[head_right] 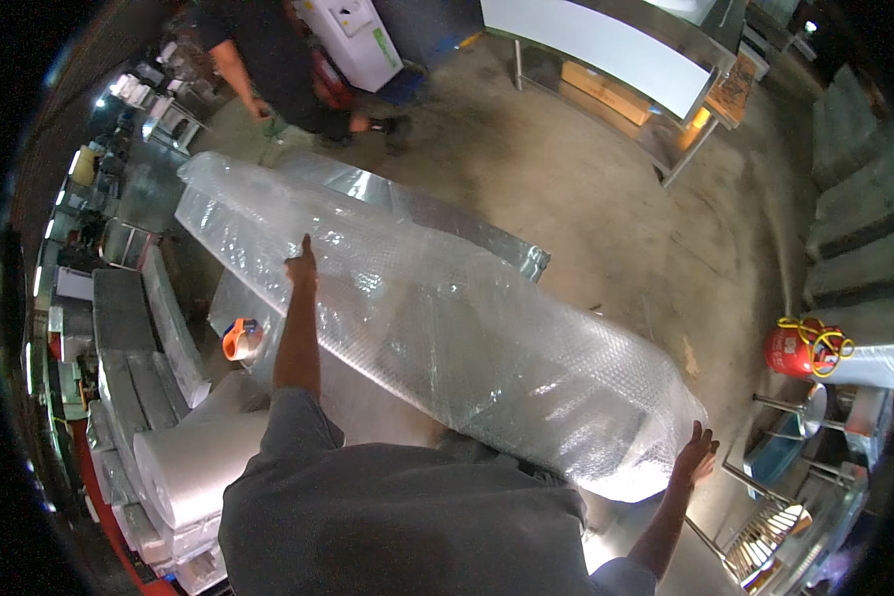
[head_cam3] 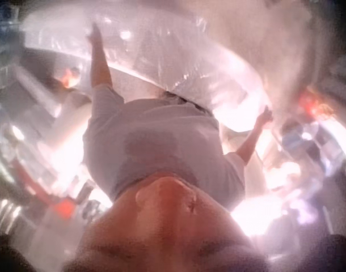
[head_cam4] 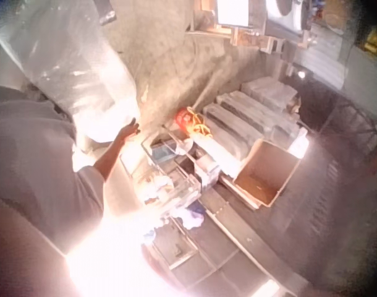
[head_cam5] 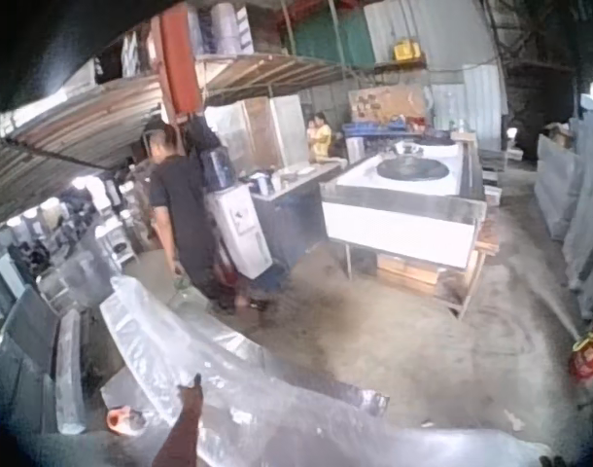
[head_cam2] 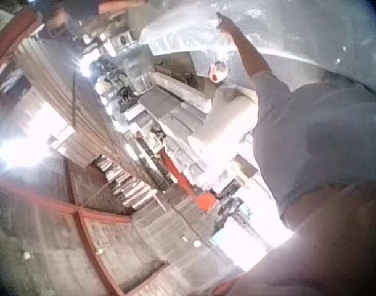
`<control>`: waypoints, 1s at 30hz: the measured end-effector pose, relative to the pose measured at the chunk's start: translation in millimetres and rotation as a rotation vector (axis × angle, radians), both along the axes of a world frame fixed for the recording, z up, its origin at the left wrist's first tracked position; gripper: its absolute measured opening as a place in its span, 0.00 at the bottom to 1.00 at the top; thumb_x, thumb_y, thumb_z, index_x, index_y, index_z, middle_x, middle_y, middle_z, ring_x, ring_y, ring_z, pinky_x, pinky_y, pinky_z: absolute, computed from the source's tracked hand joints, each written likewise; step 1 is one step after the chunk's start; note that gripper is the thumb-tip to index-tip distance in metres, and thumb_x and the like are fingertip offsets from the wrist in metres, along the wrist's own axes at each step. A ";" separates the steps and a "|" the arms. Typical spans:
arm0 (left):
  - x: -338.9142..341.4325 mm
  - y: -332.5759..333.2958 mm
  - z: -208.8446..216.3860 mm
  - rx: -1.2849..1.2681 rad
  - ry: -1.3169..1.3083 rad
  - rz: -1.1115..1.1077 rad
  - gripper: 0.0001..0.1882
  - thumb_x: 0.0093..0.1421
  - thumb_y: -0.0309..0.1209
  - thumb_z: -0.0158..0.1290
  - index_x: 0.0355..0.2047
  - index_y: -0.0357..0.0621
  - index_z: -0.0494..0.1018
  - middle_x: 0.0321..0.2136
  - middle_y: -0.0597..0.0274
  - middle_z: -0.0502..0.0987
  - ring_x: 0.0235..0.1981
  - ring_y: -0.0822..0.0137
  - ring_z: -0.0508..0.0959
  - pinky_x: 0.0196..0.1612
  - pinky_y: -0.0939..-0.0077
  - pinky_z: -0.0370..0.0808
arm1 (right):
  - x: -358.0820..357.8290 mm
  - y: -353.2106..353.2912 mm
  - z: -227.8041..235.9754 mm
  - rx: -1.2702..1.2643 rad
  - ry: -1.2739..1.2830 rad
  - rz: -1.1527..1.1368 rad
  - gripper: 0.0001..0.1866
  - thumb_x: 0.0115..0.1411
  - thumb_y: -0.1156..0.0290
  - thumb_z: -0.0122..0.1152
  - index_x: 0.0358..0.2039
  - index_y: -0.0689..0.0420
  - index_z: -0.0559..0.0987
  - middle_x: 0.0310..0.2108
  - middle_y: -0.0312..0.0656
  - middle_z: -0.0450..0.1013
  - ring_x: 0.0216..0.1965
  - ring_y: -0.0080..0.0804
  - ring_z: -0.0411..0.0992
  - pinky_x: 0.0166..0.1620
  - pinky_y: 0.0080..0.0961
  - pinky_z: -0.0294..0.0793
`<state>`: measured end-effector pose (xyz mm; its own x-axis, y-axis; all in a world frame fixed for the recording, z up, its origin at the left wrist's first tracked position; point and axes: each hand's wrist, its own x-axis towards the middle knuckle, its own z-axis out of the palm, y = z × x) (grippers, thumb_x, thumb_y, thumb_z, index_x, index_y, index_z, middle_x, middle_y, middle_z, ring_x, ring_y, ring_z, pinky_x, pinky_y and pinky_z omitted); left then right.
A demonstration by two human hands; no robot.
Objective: The person wraps a large rectangular glass pane with bubble wrap and secures it using a handheld tape dispenser. They smooth the wrap, fold edges, and apply tape along seams to fully enclose the glass.
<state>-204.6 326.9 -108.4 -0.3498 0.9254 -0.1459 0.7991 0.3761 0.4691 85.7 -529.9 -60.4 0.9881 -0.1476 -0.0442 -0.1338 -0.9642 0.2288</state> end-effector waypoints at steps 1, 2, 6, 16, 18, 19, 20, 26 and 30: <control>-8.4 16.7 -10.8 -0.005 -0.099 -0.069 0.65 0.51 0.76 0.54 0.64 0.20 0.59 0.54 0.25 0.72 0.58 0.38 0.75 0.58 0.51 0.75 | 1.7 1.2 1.9 -0.041 -0.020 0.011 0.31 0.71 0.38 0.42 0.41 0.53 0.80 0.37 0.50 0.80 0.36 0.53 0.81 0.36 0.54 0.79; -11.0 31.1 -18.5 -0.044 -0.162 -0.123 0.61 0.51 0.74 0.58 0.59 0.19 0.64 0.50 0.30 0.76 0.52 0.43 0.79 0.53 0.58 0.79 | 3.1 2.0 5.3 -0.080 0.010 -0.004 0.31 0.71 0.37 0.42 0.41 0.53 0.80 0.36 0.50 0.80 0.36 0.53 0.81 0.36 0.54 0.79; -7.2 43.2 -32.6 -0.140 -0.540 -0.058 0.38 0.59 0.59 0.61 0.46 0.30 0.73 0.40 0.46 0.81 0.44 0.54 0.83 0.38 0.67 0.83 | 14.0 1.5 23.8 -0.089 0.085 0.039 0.32 0.71 0.37 0.41 0.40 0.53 0.80 0.34 0.53 0.80 0.37 0.56 0.80 0.38 0.55 0.79; -15.0 7.6 -35.8 0.320 0.127 -0.245 0.14 0.71 0.32 0.48 0.44 0.29 0.66 0.40 0.34 0.81 0.43 0.39 0.83 0.45 0.50 0.81 | 44.6 -54.8 5.7 0.023 0.055 0.065 0.32 0.73 0.41 0.40 0.32 0.56 0.81 0.32 0.54 0.81 0.33 0.58 0.80 0.33 0.53 0.77; -13.3 -0.1 -27.9 0.346 0.042 -0.255 0.14 0.72 0.32 0.45 0.44 0.29 0.66 0.40 0.29 0.80 0.43 0.34 0.81 0.46 0.47 0.79 | 45.3 -67.8 -11.1 0.001 -0.002 0.050 0.32 0.73 0.39 0.40 0.35 0.53 0.82 0.33 0.53 0.81 0.34 0.59 0.80 0.35 0.54 0.77; -12.7 -3.1 -22.1 0.338 -0.017 -0.244 0.14 0.73 0.32 0.44 0.44 0.28 0.66 0.40 0.27 0.79 0.44 0.31 0.81 0.46 0.45 0.78 | 43.7 -73.4 -20.2 0.020 0.065 0.040 0.33 0.72 0.38 0.40 0.37 0.52 0.83 0.33 0.53 0.82 0.35 0.59 0.80 0.36 0.54 0.77; -9.9 -5.2 -16.1 0.323 0.005 -0.252 0.15 0.74 0.34 0.43 0.45 0.30 0.65 0.40 0.27 0.79 0.44 0.32 0.81 0.46 0.44 0.78 | 42.4 -75.1 -29.0 0.036 -0.040 0.068 0.32 0.73 0.38 0.40 0.37 0.52 0.83 0.34 0.53 0.82 0.35 0.59 0.80 0.36 0.54 0.77; 8.2 -24.8 3.9 0.126 0.177 -0.148 0.21 0.75 0.48 0.35 0.51 0.43 0.65 0.43 0.35 0.81 0.48 0.35 0.80 0.51 0.40 0.75 | 26.8 -82.3 -72.9 0.100 -0.110 -0.067 0.32 0.74 0.41 0.40 0.37 0.55 0.82 0.37 0.53 0.82 0.37 0.57 0.80 0.38 0.53 0.77; 15.2 -31.1 4.7 0.073 0.218 -0.126 0.22 0.75 0.50 0.34 0.53 0.46 0.64 0.44 0.37 0.81 0.49 0.37 0.81 0.51 0.39 0.74 | 46.5 -91.1 -60.4 0.337 0.247 0.011 0.29 0.72 0.44 0.48 0.39 0.58 0.83 0.40 0.57 0.81 0.43 0.60 0.78 0.45 0.51 0.76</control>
